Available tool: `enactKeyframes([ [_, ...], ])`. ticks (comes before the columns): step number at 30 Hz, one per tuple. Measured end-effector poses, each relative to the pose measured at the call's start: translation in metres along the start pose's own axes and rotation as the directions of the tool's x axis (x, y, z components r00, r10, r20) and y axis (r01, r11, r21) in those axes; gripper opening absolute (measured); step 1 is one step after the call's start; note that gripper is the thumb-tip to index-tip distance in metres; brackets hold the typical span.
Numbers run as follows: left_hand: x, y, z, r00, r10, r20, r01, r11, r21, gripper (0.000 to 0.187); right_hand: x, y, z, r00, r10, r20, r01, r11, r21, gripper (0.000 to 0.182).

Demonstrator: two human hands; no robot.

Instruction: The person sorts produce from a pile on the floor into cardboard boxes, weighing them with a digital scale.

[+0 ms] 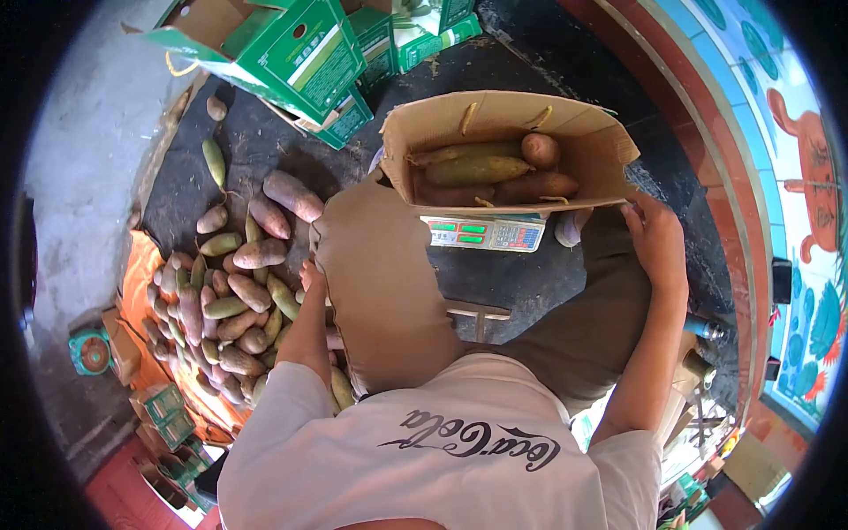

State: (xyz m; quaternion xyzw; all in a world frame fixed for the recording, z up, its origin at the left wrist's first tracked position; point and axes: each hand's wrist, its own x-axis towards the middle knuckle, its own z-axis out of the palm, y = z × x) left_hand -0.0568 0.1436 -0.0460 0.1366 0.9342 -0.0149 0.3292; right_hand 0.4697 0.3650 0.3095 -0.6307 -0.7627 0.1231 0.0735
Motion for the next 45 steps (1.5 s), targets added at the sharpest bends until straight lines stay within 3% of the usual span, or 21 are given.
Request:
enactKeyframes([
  [2, 0.036, -0.016, 0.023, 0.996, -0.048, 0.071, 0.062, 0.979, -0.196, 0.093, 0.0, -0.005, -0.002, 1.0, 0.005, 0.002, -0.005, 1.0, 0.006, 0.022],
  [4, 0.048, -0.02, 0.025, 0.947, -0.034, 0.319, 0.162, 0.909, -0.385, 0.073, -0.001, -0.01, -0.005, 1.0, 0.0, -0.017, 0.001, 1.0, 0.03, 0.022],
  [7, 0.037, -0.026, 0.014, 0.744, 0.193, 0.64, 0.412, 0.622, -0.666, 0.036, -0.004, -0.007, -0.005, 1.0, -0.005, -0.023, 0.005, 1.0, 0.021, 0.023],
  [10, 0.017, -0.03, 0.002, 0.651, 0.374, 0.661, 0.471, 0.484, -0.738, 0.031, -0.006, -0.005, -0.004, 1.0, 0.004, -0.023, -0.003, 1.0, 0.018, 0.023],
  [11, 0.005, -0.032, -0.008, 0.698, 0.385, 0.604, 0.384, 0.511, -0.769, 0.035, -0.007, -0.004, -0.004, 1.0, 0.007, -0.023, -0.006, 1.0, 0.022, 0.023],
  [14, -0.039, -0.022, -0.045, 0.756, 0.326, 0.567, 0.447, 0.376, -0.812, 0.042, -0.01, 0.0, -0.003, 0.998, -0.039, -0.053, 0.043, 0.997, 0.068, 0.021],
  [17, -0.092, -0.002, -0.094, 0.818, 0.44, 0.37, 0.275, 0.267, -0.924, 0.05, -0.013, 0.002, -0.004, 0.998, -0.029, -0.057, 0.033, 0.996, 0.08, 0.02],
  [21, -0.127, 0.026, -0.155, 0.844, 0.487, 0.224, 0.097, 0.272, -0.957, 0.062, -0.018, 0.004, -0.006, 0.993, -0.069, -0.093, 0.077, 0.993, 0.084, 0.02],
  [22, -0.147, 0.041, -0.17, 0.849, 0.516, 0.112, -0.007, 0.224, -0.974, 0.066, -0.018, 0.005, -0.007, 0.993, -0.071, -0.093, 0.08, 0.992, 0.094, 0.02],
  [24, -0.151, 0.058, -0.192, 0.819, 0.574, 0.006, -0.113, 0.171, -0.979, 0.066, -0.021, 0.006, -0.008, 0.992, -0.074, -0.097, 0.084, 0.991, 0.104, 0.02],
  [26, -0.197, 0.088, -0.229, 0.687, 0.725, -0.043, -0.24, 0.17, -0.956, 0.065, -0.023, 0.005, -0.01, 0.992, -0.077, -0.105, 0.088, 0.991, 0.105, 0.02],
  [30, -0.244, 0.141, -0.264, 0.536, 0.816, -0.216, -0.434, 0.047, -0.9, 0.066, -0.026, 0.007, -0.011, 0.989, -0.098, -0.114, 0.111, 0.987, 0.114, 0.019],
  [33, -0.283, 0.176, -0.276, 0.405, 0.901, -0.154, -0.464, 0.057, -0.884, 0.067, -0.028, 0.006, -0.013, 0.987, -0.099, -0.128, 0.117, 0.983, 0.143, 0.019],
  [36, -0.308, 0.211, -0.268, 0.364, 0.931, -0.045, -0.421, 0.121, -0.899, 0.064, -0.029, 0.006, -0.013, 0.984, -0.107, -0.141, 0.128, 0.981, 0.143, 0.018],
  [39, -0.321, 0.24, -0.248, 0.427, 0.903, 0.053, -0.366, 0.226, -0.903, 0.063, -0.03, 0.005, -0.014, 0.982, -0.12, -0.148, 0.14, 0.981, 0.134, 0.018],
  [42, -0.332, 0.261, -0.219, 0.493, 0.867, 0.079, -0.488, 0.35, -0.8, 0.071, -0.029, 0.006, -0.014, 0.981, -0.129, -0.148, 0.149, 0.98, 0.133, 0.018],
  [45, -0.342, 0.272, -0.193, 0.473, 0.864, 0.172, -0.539, 0.439, -0.719, 0.071, -0.029, 0.006, -0.013, 0.981, -0.126, -0.15, 0.147, 0.979, 0.141, 0.018],
])
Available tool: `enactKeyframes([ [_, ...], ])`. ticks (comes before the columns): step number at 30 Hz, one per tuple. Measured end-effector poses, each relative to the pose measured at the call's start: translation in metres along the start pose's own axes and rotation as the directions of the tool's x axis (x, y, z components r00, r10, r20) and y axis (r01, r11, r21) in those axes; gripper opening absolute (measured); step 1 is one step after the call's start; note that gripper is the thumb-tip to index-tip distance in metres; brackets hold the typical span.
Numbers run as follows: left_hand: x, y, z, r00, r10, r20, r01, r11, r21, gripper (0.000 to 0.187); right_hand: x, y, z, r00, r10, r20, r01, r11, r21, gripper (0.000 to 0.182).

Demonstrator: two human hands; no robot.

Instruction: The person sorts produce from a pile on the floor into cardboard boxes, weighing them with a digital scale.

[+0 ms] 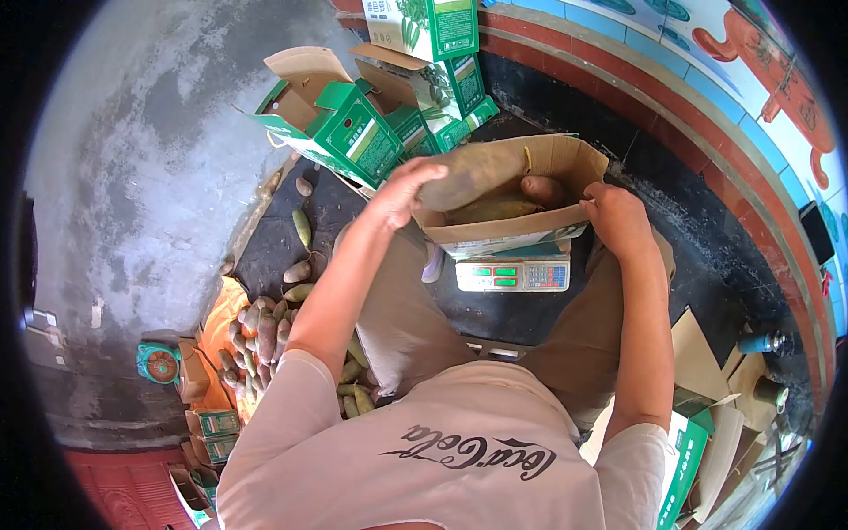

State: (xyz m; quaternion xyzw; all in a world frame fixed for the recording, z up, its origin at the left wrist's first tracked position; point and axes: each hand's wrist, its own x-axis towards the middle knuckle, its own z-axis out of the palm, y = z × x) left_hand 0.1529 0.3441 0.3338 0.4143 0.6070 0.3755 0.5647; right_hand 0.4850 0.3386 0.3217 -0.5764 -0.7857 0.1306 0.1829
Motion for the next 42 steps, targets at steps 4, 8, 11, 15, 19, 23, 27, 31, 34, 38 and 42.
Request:
enactKeyframes([
  [4, 0.018, -0.022, 0.018, 0.999, 0.037, -0.008, -0.035, 0.983, 0.179, 0.061, 0.001, 0.004, 0.002, 1.0, -0.008, 0.0, 0.008, 1.0, 0.011, 0.019],
  [8, 0.024, -0.037, 0.024, 0.991, 0.125, -0.047, -0.086, 0.866, 0.492, 0.069, 0.001, 0.002, 0.0, 1.0, -0.017, 0.005, 0.017, 1.0, -0.001, 0.02],
  [11, 0.017, -0.03, 0.03, 0.978, 0.198, -0.071, -0.095, 0.718, 0.689, 0.075, 0.001, -0.001, -0.001, 1.0, 0.016, 0.027, -0.016, 1.0, 0.008, 0.02],
  [15, 0.016, -0.029, 0.038, 0.96, 0.273, -0.062, -0.095, 0.526, 0.845, 0.075, 0.003, 0.0, 0.001, 0.999, 0.014, 0.034, -0.014, 1.0, 0.002, 0.021],
  [19, 0.015, -0.03, 0.048, 0.954, 0.297, -0.037, -0.08, 0.373, 0.925, 0.073, 0.003, 0.0, 0.001, 0.999, 0.001, 0.035, 0.0, 1.0, -0.003, 0.02],
  [23, 0.035, -0.054, 0.055, 0.94, 0.342, 0.012, -0.14, 0.351, 0.926, 0.067, 0.003, 0.0, 0.002, 0.999, 0.009, 0.039, -0.01, 1.0, 0.018, 0.019],
  [27, 0.026, -0.042, 0.057, 0.966, 0.222, 0.133, -0.239, 0.569, 0.787, 0.063, 0.003, -0.003, 0.002, 1.0, -0.021, 0.019, 0.021, 1.0, 0.011, 0.018],
  [31, 0.023, -0.049, 0.06, 0.955, 0.243, 0.17, -0.27, 0.475, 0.838, 0.056, 0.004, -0.002, 0.002, 0.999, -0.025, 0.025, 0.024, 1.0, 0.012, 0.017],
  [34, 0.02, -0.049, 0.06, 0.941, 0.289, 0.176, -0.31, 0.525, 0.792, 0.049, 0.004, -0.003, 0.002, 0.999, -0.001, 0.035, 0.001, 1.0, 0.003, 0.018],
  [38, 0.016, -0.046, 0.059, 0.934, 0.329, 0.138, -0.314, 0.574, 0.756, 0.04, 0.004, -0.006, 0.001, 1.0, 0.007, 0.029, -0.008, 1.0, 0.007, 0.019],
  [42, 0.011, -0.043, 0.057, 0.901, 0.423, 0.098, -0.371, 0.631, 0.681, 0.034, 0.005, -0.006, 0.003, 0.999, 0.011, 0.042, -0.01, 1.0, -0.011, 0.019],
])
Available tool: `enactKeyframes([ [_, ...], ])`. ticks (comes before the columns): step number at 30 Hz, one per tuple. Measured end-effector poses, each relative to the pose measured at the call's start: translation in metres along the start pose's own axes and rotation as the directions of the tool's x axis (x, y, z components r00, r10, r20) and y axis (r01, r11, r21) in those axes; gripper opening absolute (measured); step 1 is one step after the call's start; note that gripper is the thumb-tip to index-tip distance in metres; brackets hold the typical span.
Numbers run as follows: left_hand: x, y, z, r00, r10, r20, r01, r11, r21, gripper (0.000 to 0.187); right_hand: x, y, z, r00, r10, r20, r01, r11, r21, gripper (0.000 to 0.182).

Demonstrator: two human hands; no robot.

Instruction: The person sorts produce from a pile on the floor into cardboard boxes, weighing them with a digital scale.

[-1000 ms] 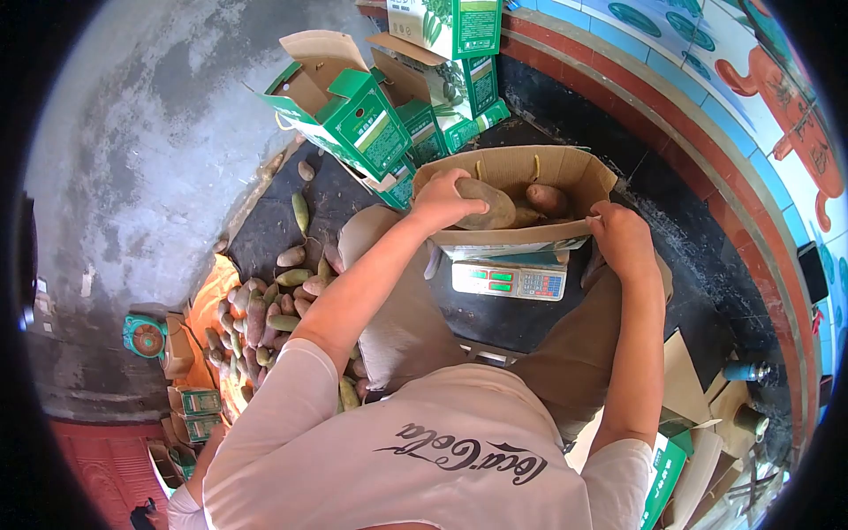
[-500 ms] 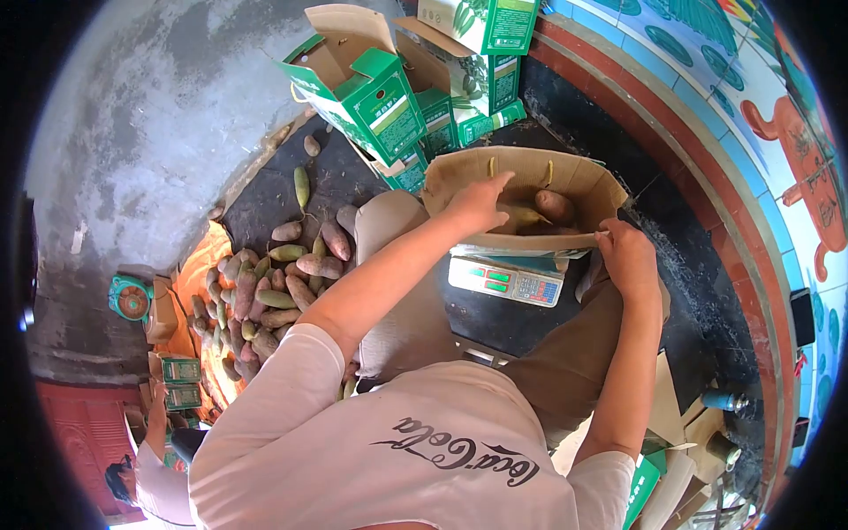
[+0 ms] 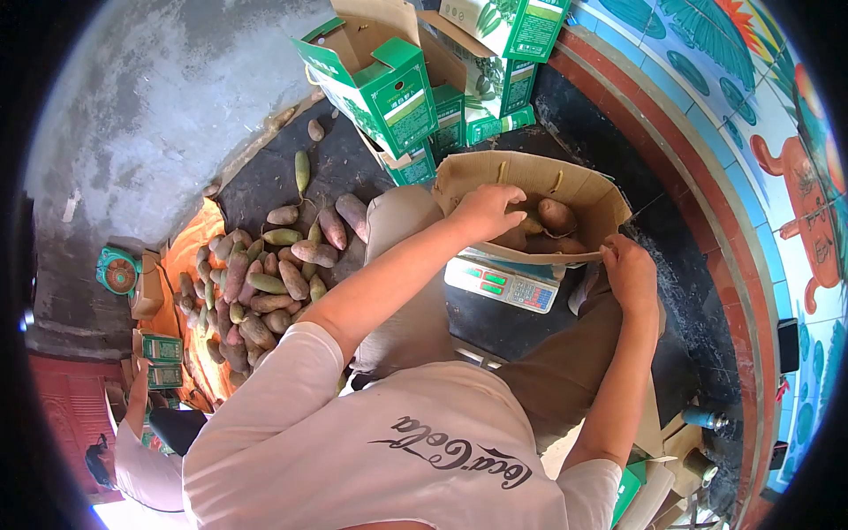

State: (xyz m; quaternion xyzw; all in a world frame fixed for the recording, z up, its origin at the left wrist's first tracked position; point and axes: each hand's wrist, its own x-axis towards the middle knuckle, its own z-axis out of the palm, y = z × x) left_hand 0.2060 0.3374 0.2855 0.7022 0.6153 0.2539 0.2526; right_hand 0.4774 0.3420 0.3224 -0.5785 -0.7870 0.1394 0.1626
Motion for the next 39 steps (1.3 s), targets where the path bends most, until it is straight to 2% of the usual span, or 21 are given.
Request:
enactKeyframes([
  [6, 0.0, 0.0, 0.0, 0.992, 0.034, -0.12, -0.044, 0.996, -0.081, 0.028, 0.002, 0.003, 0.004, 1.0, -0.012, 0.007, 0.012, 1.0, 0.007, 0.019],
  [12, -0.001, 0.006, -0.005, 0.985, 0.028, -0.168, -0.059, 0.982, -0.179, 0.02, 0.003, 0.001, 0.002, 1.0, -0.007, 0.016, 0.007, 1.0, 0.005, 0.02],
  [15, 0.003, 0.002, 0.001, 0.943, 0.076, -0.324, -0.143, 0.971, -0.19, 0.018, 0.003, 0.0, 0.003, 1.0, -0.013, 0.013, 0.013, 1.0, 0.01, 0.019],
  [27, 0.001, 0.008, -0.011, 0.853, 0.099, -0.513, -0.268, 0.926, -0.267, 0.035, 0.004, 0.003, 0.006, 0.999, -0.04, 0.007, 0.04, 0.999, 0.008, 0.02],
  [39, 0.0, 0.01, -0.01, 0.854, 0.11, -0.508, -0.248, 0.945, -0.212, 0.035, 0.001, 0.003, 0.002, 0.999, -0.033, 0.002, 0.033, 0.999, -0.001, 0.02],
])
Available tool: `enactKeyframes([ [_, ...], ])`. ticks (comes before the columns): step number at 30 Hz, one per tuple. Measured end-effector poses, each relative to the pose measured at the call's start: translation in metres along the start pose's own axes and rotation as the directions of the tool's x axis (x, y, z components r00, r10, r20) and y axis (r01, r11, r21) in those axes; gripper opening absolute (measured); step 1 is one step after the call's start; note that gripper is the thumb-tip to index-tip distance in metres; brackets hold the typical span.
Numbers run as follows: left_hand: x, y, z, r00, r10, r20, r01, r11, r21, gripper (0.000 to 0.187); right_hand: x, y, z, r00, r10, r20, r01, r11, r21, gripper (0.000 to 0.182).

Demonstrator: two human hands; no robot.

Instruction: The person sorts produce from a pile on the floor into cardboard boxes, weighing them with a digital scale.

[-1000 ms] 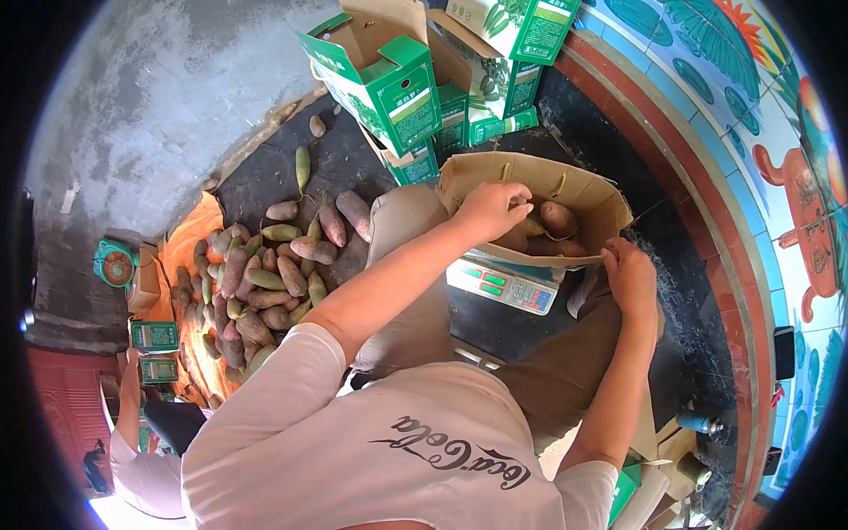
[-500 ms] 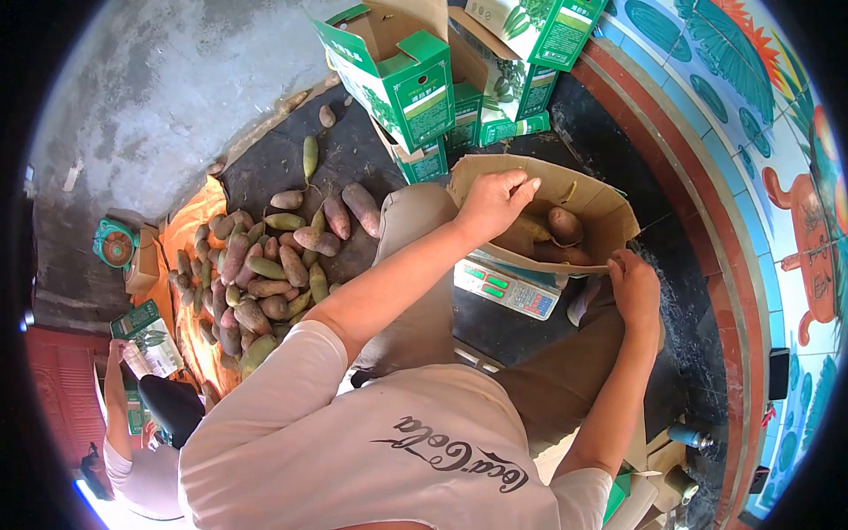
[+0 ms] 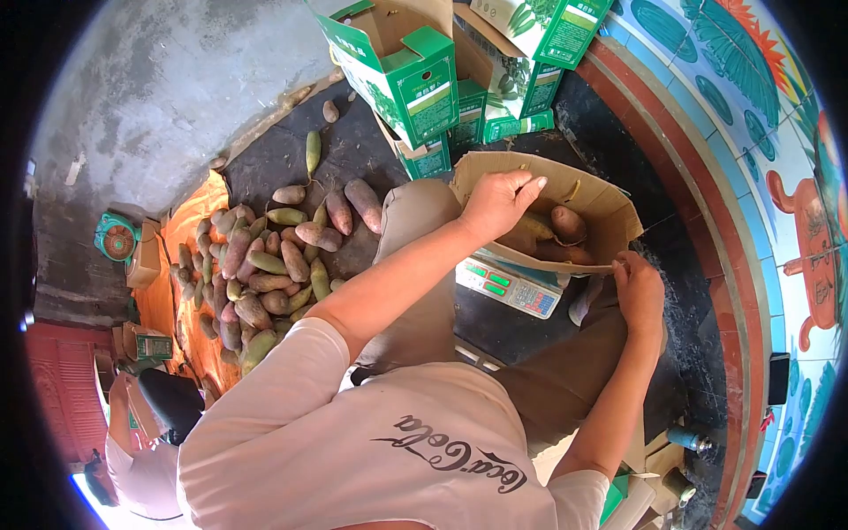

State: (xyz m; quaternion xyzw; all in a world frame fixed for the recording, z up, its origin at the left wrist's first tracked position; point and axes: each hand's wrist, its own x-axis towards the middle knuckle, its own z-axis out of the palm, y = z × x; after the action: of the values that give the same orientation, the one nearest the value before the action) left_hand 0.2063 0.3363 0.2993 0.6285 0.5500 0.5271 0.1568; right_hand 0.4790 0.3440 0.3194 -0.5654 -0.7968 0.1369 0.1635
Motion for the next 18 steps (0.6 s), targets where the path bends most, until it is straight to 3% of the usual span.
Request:
enactKeyframes([
  [18, -0.0015, -0.0008, 0.0037, 1.0, 0.0, -0.027, 0.001, 0.999, 0.042, 0.035, -0.004, 0.0045, -0.001, 1.0, 0.005, -0.03, -0.004, 1.0, 0.029, 0.019],
])
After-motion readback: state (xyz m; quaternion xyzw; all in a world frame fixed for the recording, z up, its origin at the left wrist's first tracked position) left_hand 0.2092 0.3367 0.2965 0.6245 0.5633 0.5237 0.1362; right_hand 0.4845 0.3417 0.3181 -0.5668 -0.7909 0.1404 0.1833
